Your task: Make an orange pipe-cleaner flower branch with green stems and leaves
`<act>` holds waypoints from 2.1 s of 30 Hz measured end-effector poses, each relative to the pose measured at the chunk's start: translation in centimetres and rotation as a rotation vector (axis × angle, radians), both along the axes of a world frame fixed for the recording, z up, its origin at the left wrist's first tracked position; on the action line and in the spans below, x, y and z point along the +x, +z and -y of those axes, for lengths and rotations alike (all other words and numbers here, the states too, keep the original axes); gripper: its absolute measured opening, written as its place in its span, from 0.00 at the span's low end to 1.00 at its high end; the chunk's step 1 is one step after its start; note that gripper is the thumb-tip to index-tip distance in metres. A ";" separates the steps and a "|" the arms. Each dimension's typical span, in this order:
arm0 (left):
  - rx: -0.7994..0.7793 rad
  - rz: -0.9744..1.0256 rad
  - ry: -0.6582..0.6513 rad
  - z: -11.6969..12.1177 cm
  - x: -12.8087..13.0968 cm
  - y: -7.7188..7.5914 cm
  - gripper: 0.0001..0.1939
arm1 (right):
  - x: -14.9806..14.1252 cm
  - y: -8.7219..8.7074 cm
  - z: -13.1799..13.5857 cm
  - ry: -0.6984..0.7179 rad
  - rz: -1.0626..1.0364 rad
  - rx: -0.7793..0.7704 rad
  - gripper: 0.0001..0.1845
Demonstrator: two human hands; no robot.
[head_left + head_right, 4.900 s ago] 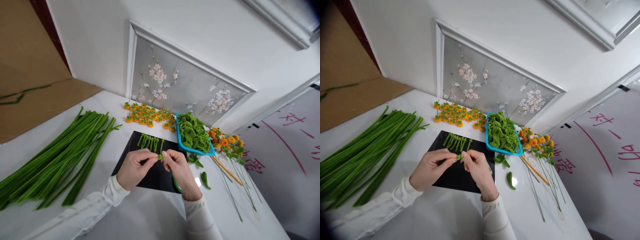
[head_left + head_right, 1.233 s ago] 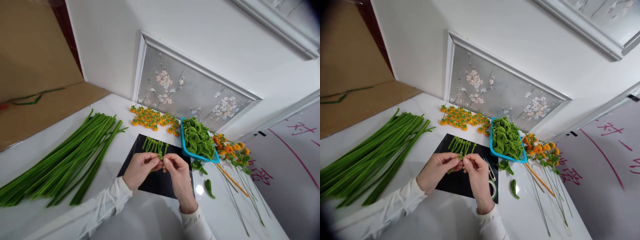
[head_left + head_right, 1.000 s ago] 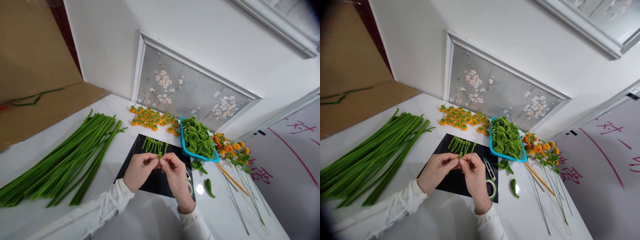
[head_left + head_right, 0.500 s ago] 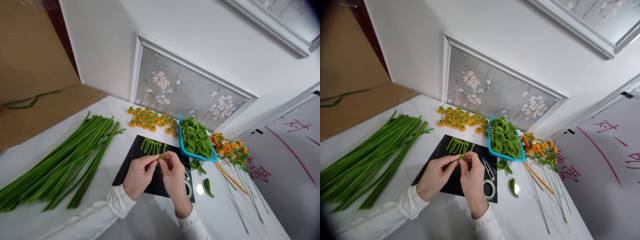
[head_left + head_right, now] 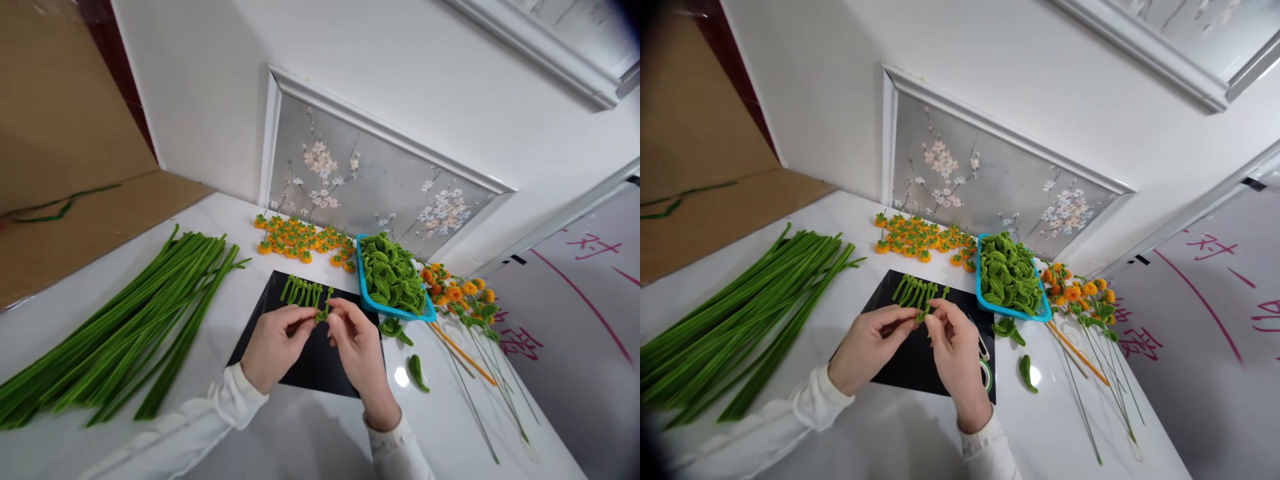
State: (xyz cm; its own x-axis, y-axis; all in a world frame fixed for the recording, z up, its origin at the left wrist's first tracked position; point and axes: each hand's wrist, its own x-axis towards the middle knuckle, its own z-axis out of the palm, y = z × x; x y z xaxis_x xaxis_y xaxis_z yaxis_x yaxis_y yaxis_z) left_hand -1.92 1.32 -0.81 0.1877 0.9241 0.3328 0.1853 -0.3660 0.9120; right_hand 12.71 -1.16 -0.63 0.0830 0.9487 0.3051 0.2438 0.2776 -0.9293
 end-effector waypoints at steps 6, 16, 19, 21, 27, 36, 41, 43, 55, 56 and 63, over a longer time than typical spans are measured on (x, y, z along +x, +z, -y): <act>0.045 -0.075 -0.061 0.2 0.0 0.4 0.09 | 0.6 0.2 0.1 -0.051 0.106 0.005 0.06; -0.335 0.155 -0.262 -0.9 -0.2 -0.2 0.06 | 0.2 0.6 0.2 0.002 0.387 0.255 0.12; -0.549 0.285 -0.283 -1.0 -0.2 -0.5 0.09 | 0.6 0.5 0.1 0.022 0.409 0.259 0.14; -0.708 0.385 -0.286 -0.9 -0.2 -0.3 0.12 | 0.8 0.6 0.0 0.032 0.404 0.236 0.14; -0.808 0.425 -0.269 -0.7 0.0 0.4 0.12 | 1.0 0.9 0.0 0.041 0.399 0.217 0.14; -0.896 0.378 -0.412 -0.9 -0.7 0.1 0.11 | 1.5 1.1 -0.1 0.071 0.341 0.178 0.13; -0.862 0.350 -0.427 -0.8 -0.7 0.8 0.10 | 1.5 1.2 -0.2 0.058 0.285 0.144 0.10; -0.864 0.358 -0.397 -0.7 -0.6 0.9 0.10 | 1.3 1.1 -0.1 0.012 0.270 0.138 0.09; -0.341 0.221 -0.102 -0.1 0.1 0.6 0.08 | -0.4 0.8 0.9 -0.089 0.491 0.217 0.11; -0.263 0.169 -0.065 0.0 0.2 0.3 0.08 | -0.5 0.7 0.9 -0.108 0.514 0.227 0.11; 0.115 -0.150 0.093 0.7 0.2 -0.5 0.10 | -1.5 0.0 0.9 -0.266 0.618 0.300 0.12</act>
State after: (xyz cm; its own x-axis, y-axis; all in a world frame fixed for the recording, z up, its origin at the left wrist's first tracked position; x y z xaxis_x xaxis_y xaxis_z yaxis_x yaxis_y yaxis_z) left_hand -1.69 0.60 -1.32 0.1586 0.8975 0.4115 0.3536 -0.4408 0.8251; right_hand 11.17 -2.06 -0.62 0.0281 0.7889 0.6139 0.7928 0.3565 -0.4943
